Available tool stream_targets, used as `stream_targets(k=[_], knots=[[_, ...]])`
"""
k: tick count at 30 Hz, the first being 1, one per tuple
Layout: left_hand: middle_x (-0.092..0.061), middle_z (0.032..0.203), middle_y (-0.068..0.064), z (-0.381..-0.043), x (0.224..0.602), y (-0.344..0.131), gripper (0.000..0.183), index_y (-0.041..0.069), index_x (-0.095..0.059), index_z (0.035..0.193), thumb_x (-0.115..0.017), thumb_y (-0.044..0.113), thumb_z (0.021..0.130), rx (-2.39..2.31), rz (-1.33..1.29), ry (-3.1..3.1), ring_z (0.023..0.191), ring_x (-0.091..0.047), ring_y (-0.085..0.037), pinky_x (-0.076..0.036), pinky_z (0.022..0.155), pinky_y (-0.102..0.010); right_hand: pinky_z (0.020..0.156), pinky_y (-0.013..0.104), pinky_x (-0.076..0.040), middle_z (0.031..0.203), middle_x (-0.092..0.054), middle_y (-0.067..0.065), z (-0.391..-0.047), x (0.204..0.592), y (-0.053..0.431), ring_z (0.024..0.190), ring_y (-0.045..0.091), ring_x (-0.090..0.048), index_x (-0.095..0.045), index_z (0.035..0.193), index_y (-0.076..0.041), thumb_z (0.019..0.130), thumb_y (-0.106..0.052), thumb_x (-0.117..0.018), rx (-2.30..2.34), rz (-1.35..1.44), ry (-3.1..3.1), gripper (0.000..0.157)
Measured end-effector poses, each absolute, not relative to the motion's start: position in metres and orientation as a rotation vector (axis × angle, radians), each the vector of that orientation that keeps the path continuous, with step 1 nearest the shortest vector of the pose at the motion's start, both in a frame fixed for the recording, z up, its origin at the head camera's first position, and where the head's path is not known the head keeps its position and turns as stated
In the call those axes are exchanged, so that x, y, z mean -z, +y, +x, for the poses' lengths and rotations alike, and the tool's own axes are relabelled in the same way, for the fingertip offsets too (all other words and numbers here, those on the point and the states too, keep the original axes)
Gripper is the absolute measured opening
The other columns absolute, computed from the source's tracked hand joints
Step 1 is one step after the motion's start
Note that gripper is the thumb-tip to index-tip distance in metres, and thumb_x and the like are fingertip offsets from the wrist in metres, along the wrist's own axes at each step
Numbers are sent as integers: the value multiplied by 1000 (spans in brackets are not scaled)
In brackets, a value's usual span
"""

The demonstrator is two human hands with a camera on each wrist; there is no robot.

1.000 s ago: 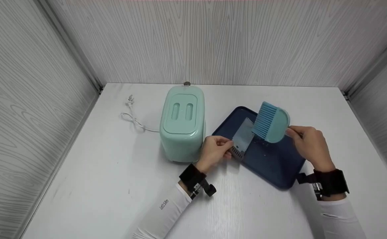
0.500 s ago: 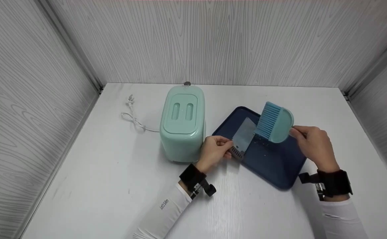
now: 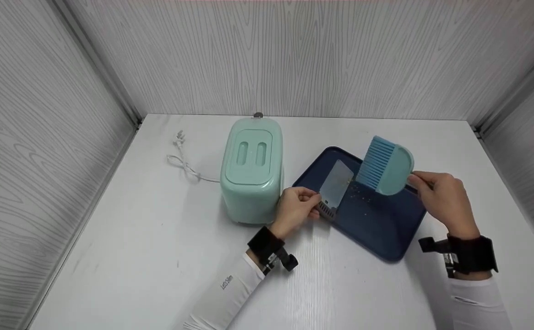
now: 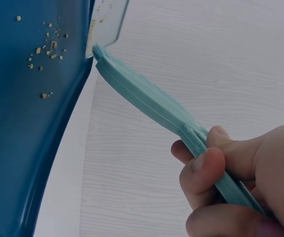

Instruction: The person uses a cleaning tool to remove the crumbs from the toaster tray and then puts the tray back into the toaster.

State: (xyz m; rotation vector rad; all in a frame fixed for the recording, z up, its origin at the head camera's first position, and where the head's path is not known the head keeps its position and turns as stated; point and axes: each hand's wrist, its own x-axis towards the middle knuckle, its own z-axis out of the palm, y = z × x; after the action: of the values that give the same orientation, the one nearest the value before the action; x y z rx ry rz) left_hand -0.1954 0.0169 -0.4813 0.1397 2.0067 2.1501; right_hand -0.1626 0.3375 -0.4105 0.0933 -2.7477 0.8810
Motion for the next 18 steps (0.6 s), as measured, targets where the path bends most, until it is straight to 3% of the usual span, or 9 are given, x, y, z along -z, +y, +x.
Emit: stream_targets(k=[18], knots=[[-71, 78, -18, -194, 481, 16, 13, -12, -70, 103, -69, -1, 96, -2142, 168, 2025, 52, -65, -11, -66, 61, -39, 47, 24, -34, 65, -60, 5, -151, 399, 315, 52, 11, -47, -76, 122, -3, 105, -28, -64, -1027, 273, -2730, 32]])
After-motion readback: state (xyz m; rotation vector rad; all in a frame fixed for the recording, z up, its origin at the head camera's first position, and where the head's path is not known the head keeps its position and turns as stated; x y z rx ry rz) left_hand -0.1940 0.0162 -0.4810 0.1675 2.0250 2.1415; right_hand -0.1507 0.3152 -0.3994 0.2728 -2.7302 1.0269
